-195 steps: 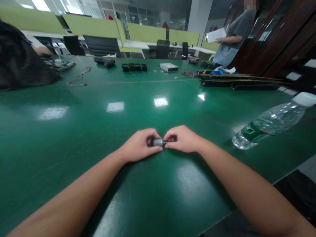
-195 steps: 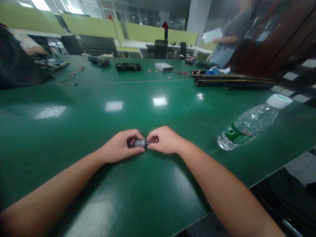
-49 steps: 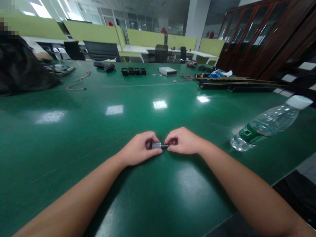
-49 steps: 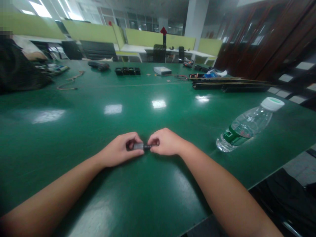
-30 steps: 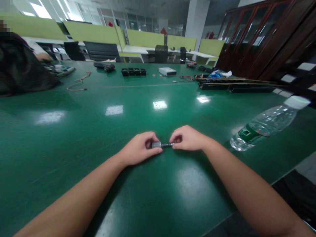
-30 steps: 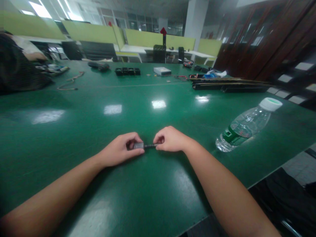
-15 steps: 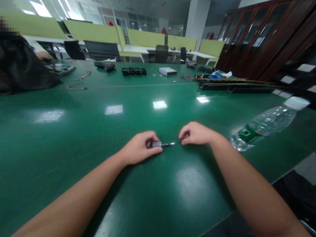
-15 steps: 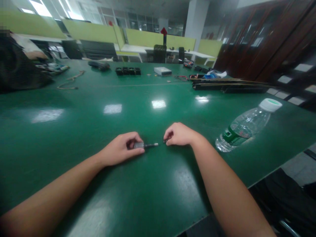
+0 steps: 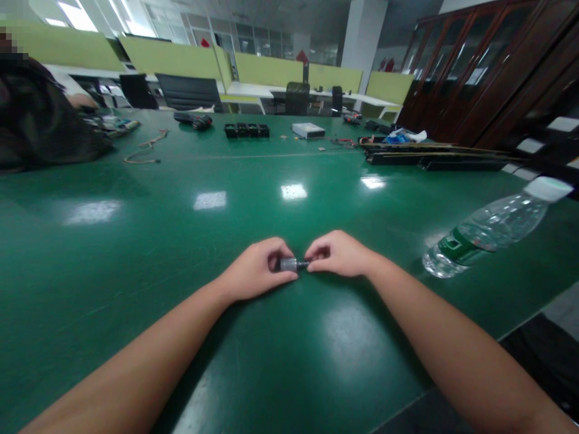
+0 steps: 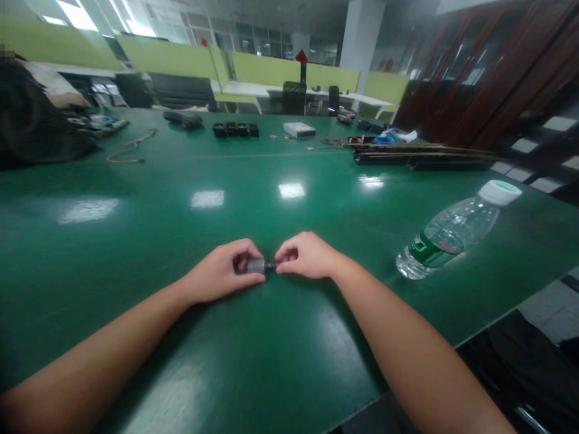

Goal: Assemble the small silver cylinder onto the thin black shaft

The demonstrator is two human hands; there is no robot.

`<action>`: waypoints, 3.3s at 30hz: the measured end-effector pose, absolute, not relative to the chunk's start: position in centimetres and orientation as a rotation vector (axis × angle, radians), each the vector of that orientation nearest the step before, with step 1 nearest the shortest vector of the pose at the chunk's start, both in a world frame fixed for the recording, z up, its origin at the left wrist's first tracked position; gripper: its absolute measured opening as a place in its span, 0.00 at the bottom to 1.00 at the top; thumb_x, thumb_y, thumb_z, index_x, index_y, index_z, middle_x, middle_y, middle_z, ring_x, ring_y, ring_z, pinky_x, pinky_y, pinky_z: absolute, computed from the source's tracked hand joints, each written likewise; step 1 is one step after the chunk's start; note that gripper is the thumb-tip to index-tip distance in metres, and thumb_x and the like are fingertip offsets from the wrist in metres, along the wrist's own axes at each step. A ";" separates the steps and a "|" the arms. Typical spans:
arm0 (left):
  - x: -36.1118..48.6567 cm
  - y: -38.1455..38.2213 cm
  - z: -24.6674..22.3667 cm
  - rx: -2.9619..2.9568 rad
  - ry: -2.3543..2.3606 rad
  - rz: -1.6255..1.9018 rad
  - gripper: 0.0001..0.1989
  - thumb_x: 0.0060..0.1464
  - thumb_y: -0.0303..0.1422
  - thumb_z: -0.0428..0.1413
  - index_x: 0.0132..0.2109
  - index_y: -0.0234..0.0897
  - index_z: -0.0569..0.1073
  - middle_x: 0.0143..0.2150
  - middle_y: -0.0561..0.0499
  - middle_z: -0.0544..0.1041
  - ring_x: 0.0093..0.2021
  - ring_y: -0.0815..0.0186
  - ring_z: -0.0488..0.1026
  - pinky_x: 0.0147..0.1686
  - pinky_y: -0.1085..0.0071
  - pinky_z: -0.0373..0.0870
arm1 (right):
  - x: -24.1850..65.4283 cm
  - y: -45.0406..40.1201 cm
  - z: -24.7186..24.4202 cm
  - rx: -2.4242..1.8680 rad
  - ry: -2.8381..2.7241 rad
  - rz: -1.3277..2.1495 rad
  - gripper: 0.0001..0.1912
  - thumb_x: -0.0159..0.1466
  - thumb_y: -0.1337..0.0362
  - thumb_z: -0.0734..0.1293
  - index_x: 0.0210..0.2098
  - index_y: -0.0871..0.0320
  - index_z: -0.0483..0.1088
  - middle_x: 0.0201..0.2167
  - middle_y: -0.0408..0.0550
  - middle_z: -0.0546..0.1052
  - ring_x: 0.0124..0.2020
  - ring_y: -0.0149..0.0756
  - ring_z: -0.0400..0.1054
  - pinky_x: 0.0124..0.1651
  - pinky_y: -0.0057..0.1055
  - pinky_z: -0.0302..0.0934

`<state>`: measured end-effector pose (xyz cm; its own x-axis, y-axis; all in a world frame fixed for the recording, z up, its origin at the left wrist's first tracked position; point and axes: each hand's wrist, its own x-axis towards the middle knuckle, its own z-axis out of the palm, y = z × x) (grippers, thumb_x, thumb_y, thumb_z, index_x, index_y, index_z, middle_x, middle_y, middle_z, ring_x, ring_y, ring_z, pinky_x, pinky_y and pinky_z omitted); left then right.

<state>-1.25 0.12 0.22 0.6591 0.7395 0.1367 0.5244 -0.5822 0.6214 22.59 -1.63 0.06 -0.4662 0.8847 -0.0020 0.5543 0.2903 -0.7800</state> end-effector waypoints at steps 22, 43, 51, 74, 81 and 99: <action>-1.2 0.2 0.2 2.328 0.972 0.481 0.15 0.53 0.44 0.60 0.37 0.36 0.74 0.28 0.54 0.71 0.28 0.67 0.66 0.27 0.74 0.60 | 21.3 -2.2 -0.2 -1.160 -2.300 0.713 0.09 0.57 0.68 0.73 0.38 0.58 0.78 0.32 0.44 0.77 0.32 0.29 0.68 0.36 0.25 0.59; -1.3 0.3 0.2 2.373 0.936 0.503 0.13 0.54 0.42 0.61 0.36 0.35 0.74 0.29 0.54 0.70 0.30 0.67 0.66 0.30 0.73 0.60 | 21.4 -2.3 0.2 -1.158 -2.311 0.701 0.07 0.58 0.68 0.72 0.37 0.60 0.79 0.31 0.45 0.78 0.31 0.28 0.68 0.35 0.24 0.59; -1.2 0.2 0.3 2.365 0.933 0.498 0.13 0.54 0.42 0.60 0.36 0.35 0.74 0.30 0.53 0.70 0.30 0.67 0.66 0.31 0.73 0.60 | 21.9 -2.1 0.3 -1.166 -2.340 0.711 0.08 0.57 0.68 0.72 0.37 0.60 0.79 0.31 0.45 0.78 0.31 0.29 0.69 0.35 0.25 0.59; -1.4 0.3 0.2 2.365 0.942 0.498 0.14 0.55 0.43 0.61 0.37 0.36 0.75 0.30 0.54 0.71 0.29 0.67 0.67 0.30 0.73 0.61 | 23.4 -1.9 1.0 -1.298 -2.335 0.856 0.09 0.57 0.66 0.72 0.38 0.60 0.79 0.32 0.46 0.79 0.31 0.30 0.70 0.35 0.25 0.62; -1.5 0.3 0.2 2.355 0.955 0.493 0.13 0.54 0.43 0.61 0.37 0.37 0.76 0.29 0.54 0.71 0.29 0.67 0.67 0.30 0.72 0.61 | 25.2 -1.8 2.3 -1.438 -2.358 0.964 0.11 0.56 0.66 0.72 0.39 0.60 0.79 0.29 0.45 0.80 0.29 0.29 0.70 0.33 0.25 0.61; -1.3 0.3 0.0 2.338 0.949 0.498 0.14 0.49 0.40 0.64 0.38 0.36 0.74 0.31 0.53 0.73 0.31 0.66 0.68 0.30 0.73 0.62 | 21.6 -2.2 0.1 -1.231 -2.238 0.905 0.10 0.58 0.64 0.72 0.40 0.59 0.79 0.32 0.46 0.80 0.31 0.29 0.70 0.35 0.25 0.61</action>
<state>-1.33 0.30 -0.02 0.6803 0.7222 0.1254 0.5133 -0.5915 0.6218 21.58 -2.17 0.10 -0.5141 0.8559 0.0559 0.5764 0.3931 -0.7165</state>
